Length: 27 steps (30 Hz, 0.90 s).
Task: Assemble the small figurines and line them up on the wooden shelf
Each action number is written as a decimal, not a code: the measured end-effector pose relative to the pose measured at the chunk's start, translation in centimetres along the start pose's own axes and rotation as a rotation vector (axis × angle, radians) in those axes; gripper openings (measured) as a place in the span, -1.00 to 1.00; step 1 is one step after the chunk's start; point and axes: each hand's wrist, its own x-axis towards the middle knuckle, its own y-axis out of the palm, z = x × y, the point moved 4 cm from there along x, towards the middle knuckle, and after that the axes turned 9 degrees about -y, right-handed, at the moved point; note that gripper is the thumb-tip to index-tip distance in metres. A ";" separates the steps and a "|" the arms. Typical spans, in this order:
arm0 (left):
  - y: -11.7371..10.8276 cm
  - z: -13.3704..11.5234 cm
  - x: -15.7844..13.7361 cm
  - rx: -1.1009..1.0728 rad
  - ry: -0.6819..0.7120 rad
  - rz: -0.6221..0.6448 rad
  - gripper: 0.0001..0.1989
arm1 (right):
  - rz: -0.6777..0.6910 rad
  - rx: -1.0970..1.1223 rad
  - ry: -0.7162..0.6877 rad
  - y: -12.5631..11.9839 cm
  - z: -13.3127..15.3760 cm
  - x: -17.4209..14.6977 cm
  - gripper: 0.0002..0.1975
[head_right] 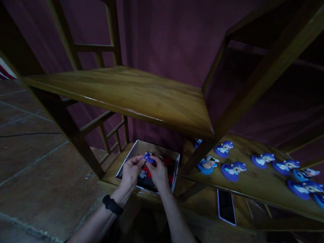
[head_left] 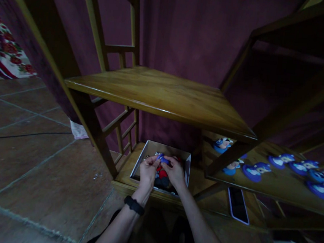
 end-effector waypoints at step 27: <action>-0.7 1.0 0.7 -0.185 -0.370 0.012 -0.95 | -0.120 0.710 0.531 0.6 -0.4 -0.8 -0.69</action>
